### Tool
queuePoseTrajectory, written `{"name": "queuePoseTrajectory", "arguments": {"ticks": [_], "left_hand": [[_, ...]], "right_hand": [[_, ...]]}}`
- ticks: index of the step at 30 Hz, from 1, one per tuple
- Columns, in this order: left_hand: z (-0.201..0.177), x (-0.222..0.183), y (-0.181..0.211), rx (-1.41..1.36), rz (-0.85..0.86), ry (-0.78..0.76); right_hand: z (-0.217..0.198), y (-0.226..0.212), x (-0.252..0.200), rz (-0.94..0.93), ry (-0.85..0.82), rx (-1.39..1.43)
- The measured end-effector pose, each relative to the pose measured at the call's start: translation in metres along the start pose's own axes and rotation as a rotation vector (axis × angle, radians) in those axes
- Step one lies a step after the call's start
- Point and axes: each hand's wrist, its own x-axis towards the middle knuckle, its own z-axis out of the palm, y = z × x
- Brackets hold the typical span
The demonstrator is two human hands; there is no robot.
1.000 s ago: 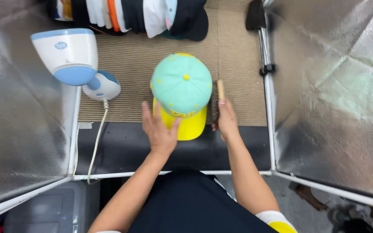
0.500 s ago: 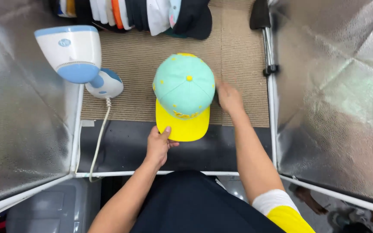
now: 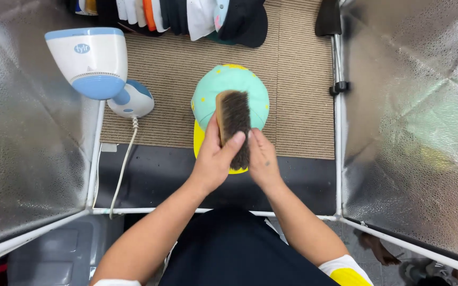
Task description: Steaming and brushing a baseball cap to clean and shape it.
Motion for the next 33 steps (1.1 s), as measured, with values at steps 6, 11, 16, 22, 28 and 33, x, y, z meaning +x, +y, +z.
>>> {"name": "queuePoseTrajectory", "arguments": {"ticks": [6, 11, 16, 22, 28, 33], "left_hand": [[-0.037, 0.048, -0.004, 0.864, 0.451, 0.267], [-0.033, 0.061, 0.005, 1.291, 0.603, -0.032], [-0.028, 0.092, 0.013, 1.435, 0.646, -0.209], [-0.049, 0.197, -0.025, 1.531, 0.043, -0.219], [0.007, 0.178, 0.020, 1.656, 0.470, -0.477], [-0.026, 0.230, -0.032, 1.593, 0.249, -0.364]], "right_hand": [[0.012, -0.044, 0.018, -0.690, 0.255, -0.936], [0.006, -0.024, 0.023, -0.749, 0.211, -0.948], [0.012, -0.017, 0.023, -0.808, 0.190, -0.920], [0.019, -0.012, 0.026, -0.871, 0.205, -0.918], [0.025, -0.032, 0.035, -0.896, 0.178, -0.923], [0.021, -0.019, 0.029, -0.855, 0.178, -0.933]]}}
